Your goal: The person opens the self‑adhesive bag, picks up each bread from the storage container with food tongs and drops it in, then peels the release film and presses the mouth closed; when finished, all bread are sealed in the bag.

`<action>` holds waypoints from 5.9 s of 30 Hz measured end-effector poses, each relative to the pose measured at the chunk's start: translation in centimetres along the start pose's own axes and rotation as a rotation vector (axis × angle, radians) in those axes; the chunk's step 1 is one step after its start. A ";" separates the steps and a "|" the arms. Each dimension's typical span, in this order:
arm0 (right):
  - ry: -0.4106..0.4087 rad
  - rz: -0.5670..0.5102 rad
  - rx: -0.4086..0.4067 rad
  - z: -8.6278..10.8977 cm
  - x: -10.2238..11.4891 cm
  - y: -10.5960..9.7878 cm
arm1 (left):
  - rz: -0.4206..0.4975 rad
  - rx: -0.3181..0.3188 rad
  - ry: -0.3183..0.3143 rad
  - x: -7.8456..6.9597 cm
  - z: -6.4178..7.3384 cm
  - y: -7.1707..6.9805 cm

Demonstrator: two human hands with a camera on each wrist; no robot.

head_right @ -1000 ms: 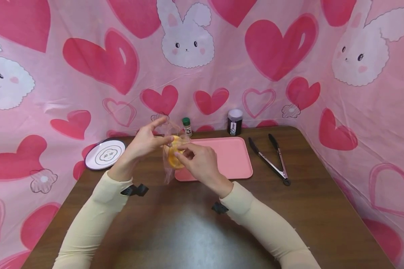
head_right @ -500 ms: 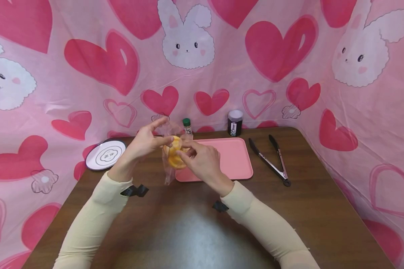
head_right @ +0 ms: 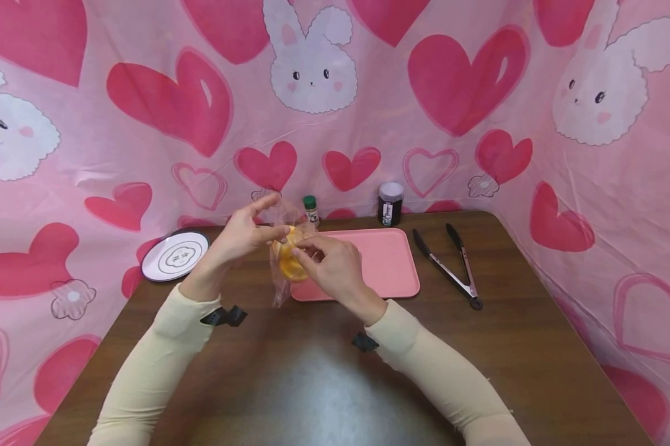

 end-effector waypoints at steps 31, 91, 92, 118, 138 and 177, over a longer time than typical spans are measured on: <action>-0.100 -0.111 -0.157 -2.5 0.0 -5.1 | 0.147 0.028 0.064 1.9 0.3 -0.4; 0.211 -0.380 -0.255 -2.6 -3.3 -10.6 | 0.512 -0.458 0.418 -0.7 1.3 0.3; 0.216 -0.372 -0.251 -2.6 -3.4 -10.6 | 0.515 -0.459 0.425 -0.8 1.3 0.4; 0.153 -0.116 -0.271 -1.6 -4.2 -10.1 | 0.314 -0.435 0.396 -2.0 2.5 2.2; -0.321 0.000 -0.054 -2.5 2.4 -6.1 | 0.205 -0.424 0.429 -2.0 2.5 2.1; -0.499 0.038 -0.048 -3.3 3.7 -5.1 | 0.096 -0.368 0.451 -2.4 3.4 2.9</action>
Point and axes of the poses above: each hand's wrist, its own z-axis away from the middle knuckle, its own y-axis out of the palm, x = y × z, the point moved 2 cm from there along -z, towards the middle knuckle, and after that the axes turned 6 degrees about -z, right-handed, at the moved point
